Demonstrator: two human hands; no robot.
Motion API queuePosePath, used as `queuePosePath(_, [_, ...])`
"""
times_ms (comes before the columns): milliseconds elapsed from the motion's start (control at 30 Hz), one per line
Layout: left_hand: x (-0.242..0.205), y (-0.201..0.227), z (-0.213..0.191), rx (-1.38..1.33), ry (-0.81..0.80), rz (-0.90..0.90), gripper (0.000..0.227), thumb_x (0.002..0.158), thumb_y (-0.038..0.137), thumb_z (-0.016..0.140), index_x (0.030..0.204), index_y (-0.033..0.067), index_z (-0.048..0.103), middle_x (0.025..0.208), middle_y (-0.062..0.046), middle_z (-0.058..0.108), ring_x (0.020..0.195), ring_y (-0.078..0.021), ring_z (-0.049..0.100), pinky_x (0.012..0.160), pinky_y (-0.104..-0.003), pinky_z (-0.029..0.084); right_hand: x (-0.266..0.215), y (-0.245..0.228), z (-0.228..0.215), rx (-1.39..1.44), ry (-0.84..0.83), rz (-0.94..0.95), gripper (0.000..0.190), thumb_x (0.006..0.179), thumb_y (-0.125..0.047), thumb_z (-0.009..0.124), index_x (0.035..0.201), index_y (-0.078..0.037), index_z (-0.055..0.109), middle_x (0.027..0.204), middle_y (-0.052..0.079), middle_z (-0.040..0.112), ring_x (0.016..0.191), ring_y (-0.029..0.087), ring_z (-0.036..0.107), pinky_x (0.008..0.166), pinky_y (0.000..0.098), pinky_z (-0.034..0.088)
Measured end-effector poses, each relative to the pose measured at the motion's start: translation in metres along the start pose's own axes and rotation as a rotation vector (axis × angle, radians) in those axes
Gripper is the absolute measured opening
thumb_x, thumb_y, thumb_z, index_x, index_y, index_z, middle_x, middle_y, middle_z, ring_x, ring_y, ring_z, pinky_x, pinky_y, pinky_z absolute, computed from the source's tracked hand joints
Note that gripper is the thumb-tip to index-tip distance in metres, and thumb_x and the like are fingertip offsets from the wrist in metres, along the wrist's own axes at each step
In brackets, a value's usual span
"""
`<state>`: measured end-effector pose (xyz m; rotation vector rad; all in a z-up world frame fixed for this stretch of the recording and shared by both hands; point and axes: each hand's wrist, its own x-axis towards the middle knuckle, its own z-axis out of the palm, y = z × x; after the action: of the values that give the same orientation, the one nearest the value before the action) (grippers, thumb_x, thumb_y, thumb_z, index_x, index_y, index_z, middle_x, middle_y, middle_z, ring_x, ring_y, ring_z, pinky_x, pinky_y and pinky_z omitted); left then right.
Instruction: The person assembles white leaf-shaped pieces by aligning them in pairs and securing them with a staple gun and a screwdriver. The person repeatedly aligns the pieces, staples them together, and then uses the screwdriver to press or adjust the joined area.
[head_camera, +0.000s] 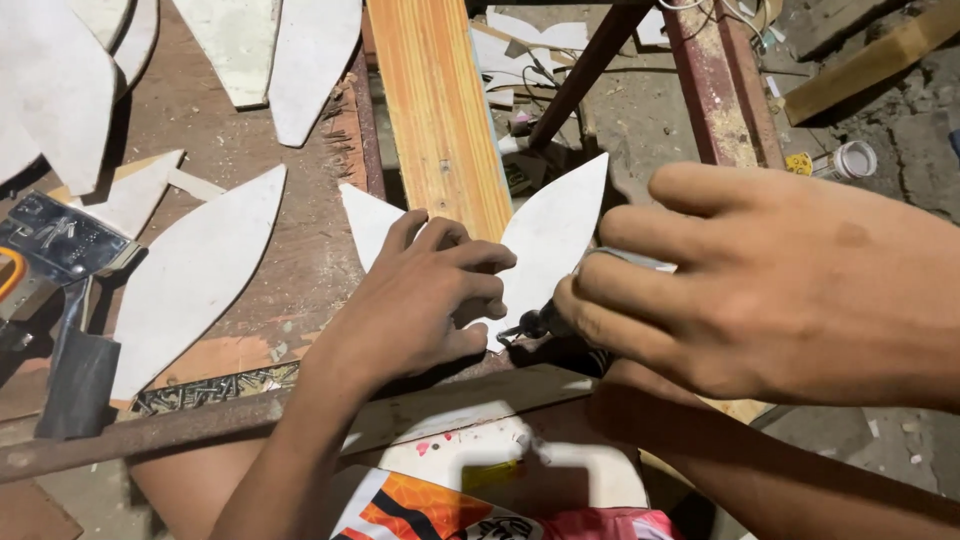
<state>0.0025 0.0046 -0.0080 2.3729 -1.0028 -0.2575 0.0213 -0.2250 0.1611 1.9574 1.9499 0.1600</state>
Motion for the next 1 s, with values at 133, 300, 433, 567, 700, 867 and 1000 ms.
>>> queuePosePath(133, [0.0,0.001,-0.002,0.02,-0.004,-0.017,0.012,0.076,0.032,0.076,0.084,0.0245,0.08,0.132,0.007,0.067,0.116,-0.0297,0.051,0.112,-0.059,0.022,0.019,-0.01,0.005,0.131,-0.069,0.057,0.045,0.112,-0.043,0.043,0.082,-0.012,0.056,0.076,0.006,0.06,0.066,0.031,0.056,0.07,0.0441,0.048])
queuePosePath(300, [0.0,-0.003,0.004,0.026,0.043,0.016,0.014,0.075,0.031,0.074,0.086,0.0262,0.08,0.131,0.008,0.067,0.113,-0.0302,0.051,0.108,-0.057,0.025,0.042,-0.011,-0.002,0.859,-0.831,1.082,0.076,0.11,-0.06,0.042,0.049,-0.015,0.051,0.037,-0.003,0.054,0.034,0.013,0.041,0.044,0.0293,0.044])
queuePosePath(433, [0.002,0.004,-0.001,-0.029,-0.017,-0.025,0.015,0.077,0.031,0.079,0.09,0.0233,0.08,0.135,0.006,0.065,0.116,-0.0298,0.049,0.111,-0.059,0.023,0.038,-0.01,-0.017,0.718,-0.941,1.058,0.078,0.108,-0.064,0.034,0.051,-0.019,0.063,0.048,-0.003,0.068,0.058,0.019,0.071,0.083,0.031,0.057])
queuePosePath(567, [0.003,0.003,-0.002,0.004,-0.03,-0.038,0.018,0.076,0.033,0.08,0.091,0.0239,0.081,0.137,0.007,0.065,0.118,-0.0307,0.048,0.112,-0.059,0.022,0.0,-0.02,0.004,0.638,-0.412,0.633,0.033,0.096,-0.044,0.057,0.118,-0.021,0.049,0.087,0.002,0.068,0.067,0.03,0.072,0.06,0.0442,0.06])
queuePosePath(700, [0.002,0.005,-0.003,-0.005,-0.009,-0.037,0.013,0.077,0.032,0.077,0.087,0.0239,0.082,0.133,0.007,0.067,0.113,-0.03,0.05,0.11,-0.058,0.024,-0.021,-0.02,0.019,0.224,-0.141,0.059,0.075,0.08,-0.045,0.066,0.142,-0.005,0.05,0.126,0.015,0.065,0.109,0.03,0.063,0.101,0.0444,0.045])
queuePosePath(867, [0.0,0.004,0.001,0.005,0.034,-0.024,0.012,0.074,0.031,0.078,0.083,0.0237,0.079,0.129,0.008,0.068,0.109,-0.03,0.05,0.107,-0.056,0.025,0.021,-0.021,0.011,0.548,-0.466,0.374,0.038,0.111,-0.041,0.031,0.094,-0.016,0.055,0.072,0.0,0.058,0.059,0.021,0.057,0.062,0.0366,0.053])
queuePosePath(1000, [0.003,0.008,-0.002,0.004,-0.009,-0.053,0.018,0.072,0.033,0.081,0.089,0.0243,0.082,0.134,0.008,0.066,0.114,-0.0307,0.049,0.113,-0.06,0.021,0.043,-0.013,0.003,0.677,-0.851,0.964,0.077,0.109,-0.058,0.035,0.062,-0.008,0.067,0.058,0.012,0.066,0.058,0.032,0.068,0.072,0.0487,0.057])
